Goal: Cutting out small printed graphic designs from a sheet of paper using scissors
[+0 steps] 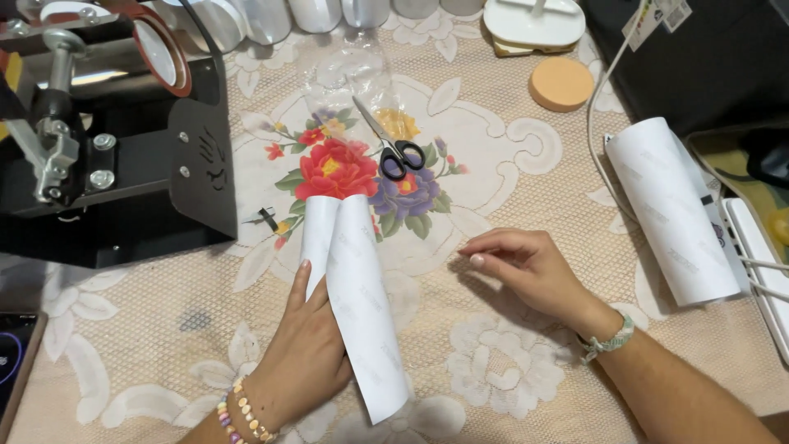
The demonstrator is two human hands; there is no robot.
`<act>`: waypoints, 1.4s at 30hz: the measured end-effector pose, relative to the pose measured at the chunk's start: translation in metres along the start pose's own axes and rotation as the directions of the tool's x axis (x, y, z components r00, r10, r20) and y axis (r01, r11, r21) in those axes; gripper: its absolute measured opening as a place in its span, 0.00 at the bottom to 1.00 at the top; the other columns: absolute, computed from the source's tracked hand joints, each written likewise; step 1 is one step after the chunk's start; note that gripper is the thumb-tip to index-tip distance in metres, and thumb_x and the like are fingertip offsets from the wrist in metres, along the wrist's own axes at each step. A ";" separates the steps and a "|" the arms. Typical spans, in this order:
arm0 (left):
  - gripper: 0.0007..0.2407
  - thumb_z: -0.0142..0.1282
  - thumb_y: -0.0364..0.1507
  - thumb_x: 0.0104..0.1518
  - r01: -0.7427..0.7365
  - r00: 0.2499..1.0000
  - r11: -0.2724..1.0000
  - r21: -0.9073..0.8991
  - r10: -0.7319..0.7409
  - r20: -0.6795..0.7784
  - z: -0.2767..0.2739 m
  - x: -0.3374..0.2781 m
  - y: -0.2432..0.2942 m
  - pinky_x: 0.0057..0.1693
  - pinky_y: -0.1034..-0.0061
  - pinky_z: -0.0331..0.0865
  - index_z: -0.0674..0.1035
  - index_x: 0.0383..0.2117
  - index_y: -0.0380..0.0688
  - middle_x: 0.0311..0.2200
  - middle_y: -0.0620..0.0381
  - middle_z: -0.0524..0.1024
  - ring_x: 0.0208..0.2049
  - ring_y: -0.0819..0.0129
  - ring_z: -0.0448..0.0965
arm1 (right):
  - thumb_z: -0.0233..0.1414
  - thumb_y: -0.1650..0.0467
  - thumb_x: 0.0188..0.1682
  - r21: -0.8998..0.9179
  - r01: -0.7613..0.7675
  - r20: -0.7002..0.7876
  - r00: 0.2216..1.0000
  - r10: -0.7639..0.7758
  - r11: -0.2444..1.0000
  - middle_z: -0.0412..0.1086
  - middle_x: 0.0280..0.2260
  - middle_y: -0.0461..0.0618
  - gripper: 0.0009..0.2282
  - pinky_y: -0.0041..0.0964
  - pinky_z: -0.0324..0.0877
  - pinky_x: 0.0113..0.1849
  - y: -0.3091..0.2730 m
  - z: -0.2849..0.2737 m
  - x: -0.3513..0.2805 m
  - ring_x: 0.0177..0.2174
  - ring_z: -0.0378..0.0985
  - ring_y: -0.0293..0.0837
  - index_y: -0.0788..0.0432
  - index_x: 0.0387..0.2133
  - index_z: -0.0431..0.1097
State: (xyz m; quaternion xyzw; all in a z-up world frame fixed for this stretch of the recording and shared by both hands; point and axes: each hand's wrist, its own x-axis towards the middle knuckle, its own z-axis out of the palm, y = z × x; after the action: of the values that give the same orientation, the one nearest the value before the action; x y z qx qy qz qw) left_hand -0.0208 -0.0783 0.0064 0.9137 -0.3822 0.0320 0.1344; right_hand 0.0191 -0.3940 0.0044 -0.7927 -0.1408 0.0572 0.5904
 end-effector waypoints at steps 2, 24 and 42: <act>0.14 0.52 0.29 0.48 -0.002 1.000 1.000 -0.001 0.002 -0.003 0.001 0.000 0.000 0.68 0.35 0.40 0.78 0.41 0.41 0.47 0.41 0.74 0.58 0.41 0.64 | 0.56 0.71 0.46 -0.041 -0.071 -0.020 0.997 0.071 0.997 0.82 0.38 0.50 0.09 0.29 0.80 0.40 -0.013 0.005 0.013 0.36 0.85 0.39 0.60 0.39 0.79; 0.15 0.56 0.30 0.46 -0.018 0.999 0.995 -0.098 0.013 -0.051 0.000 -0.005 -0.005 0.68 0.36 0.37 0.79 0.42 0.44 0.45 0.46 0.76 0.60 0.44 0.63 | 0.50 0.73 0.36 -0.900 -0.154 -0.121 0.987 0.105 0.408 0.71 0.26 0.50 0.05 0.51 0.63 0.27 0.010 0.055 0.184 0.30 0.73 0.58 0.54 0.26 0.64; 0.18 0.60 0.32 0.46 -0.023 0.999 0.995 -0.093 0.019 -0.040 0.000 -0.007 -0.008 0.69 0.36 0.33 0.78 0.46 0.45 0.49 0.46 0.75 0.64 0.45 0.59 | 0.61 0.68 0.41 -0.427 -0.214 -0.126 0.976 0.176 0.879 0.74 0.49 0.43 0.23 0.33 0.70 0.40 -0.045 0.025 0.142 0.34 0.74 0.39 0.51 0.53 0.71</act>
State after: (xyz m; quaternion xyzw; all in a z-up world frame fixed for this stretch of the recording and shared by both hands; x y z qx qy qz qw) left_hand -0.0205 -0.0680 0.0040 0.9016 -0.3901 0.0332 0.1839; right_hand 0.1412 -0.3179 0.0507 -0.9168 -0.0445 0.0501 0.3938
